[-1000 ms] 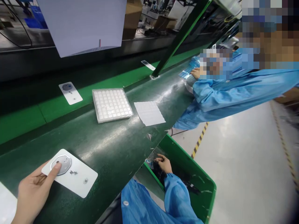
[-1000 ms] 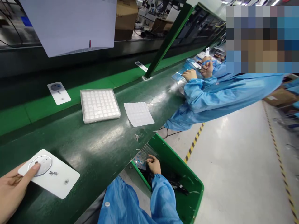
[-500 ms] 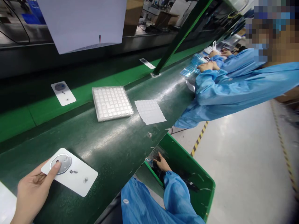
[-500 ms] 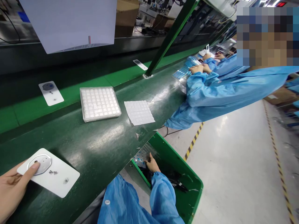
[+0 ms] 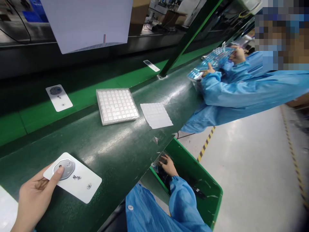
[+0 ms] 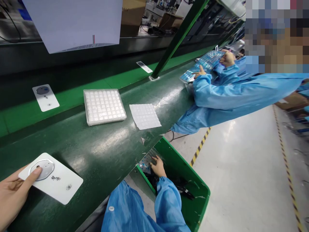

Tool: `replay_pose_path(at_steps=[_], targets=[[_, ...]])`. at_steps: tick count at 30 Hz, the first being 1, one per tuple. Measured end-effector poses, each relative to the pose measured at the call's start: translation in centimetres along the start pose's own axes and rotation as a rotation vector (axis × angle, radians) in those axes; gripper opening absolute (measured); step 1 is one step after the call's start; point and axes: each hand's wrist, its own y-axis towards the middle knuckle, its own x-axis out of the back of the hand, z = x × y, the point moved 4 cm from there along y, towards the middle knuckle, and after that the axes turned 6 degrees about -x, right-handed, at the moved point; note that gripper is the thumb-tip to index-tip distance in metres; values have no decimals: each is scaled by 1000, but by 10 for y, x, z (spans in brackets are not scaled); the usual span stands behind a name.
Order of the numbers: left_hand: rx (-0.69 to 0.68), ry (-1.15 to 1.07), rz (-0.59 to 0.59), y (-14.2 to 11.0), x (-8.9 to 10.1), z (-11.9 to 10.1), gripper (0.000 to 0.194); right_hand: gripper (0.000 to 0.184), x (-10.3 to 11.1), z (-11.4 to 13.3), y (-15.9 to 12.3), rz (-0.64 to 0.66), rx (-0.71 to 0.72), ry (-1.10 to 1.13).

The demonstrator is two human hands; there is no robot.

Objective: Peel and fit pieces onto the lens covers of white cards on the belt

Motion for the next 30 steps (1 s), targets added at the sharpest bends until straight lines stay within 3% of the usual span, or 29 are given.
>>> replay_pose_path(at_steps=[3,8,11,13,15,18,21,26,30], targets=[[-54,11,22,3,0,5,81,39,22,27,-10,-196,28,69],[-187,-130,112,4,-3,6,70,65,86,91,-33,-597,172,232],[-184,-148,147,4,-4,10,69,65,114,144,-48,-661,305,300],[-178,-181,168,3,-4,12,71,60,116,189,-57,-588,444,294],[-193,-232,200,2,-6,13,71,48,103,241,-66,-408,654,229],[-238,-293,245,0,-8,13,67,33,64,314,-75,-94,955,103],[-269,-324,282,-1,-9,12,68,31,24,366,-73,72,1130,43],[-297,-300,267,3,-4,18,64,26,-11,407,-63,123,1213,-55],[-362,-200,149,18,-5,34,33,16,-21,420,-58,136,1239,-191]])
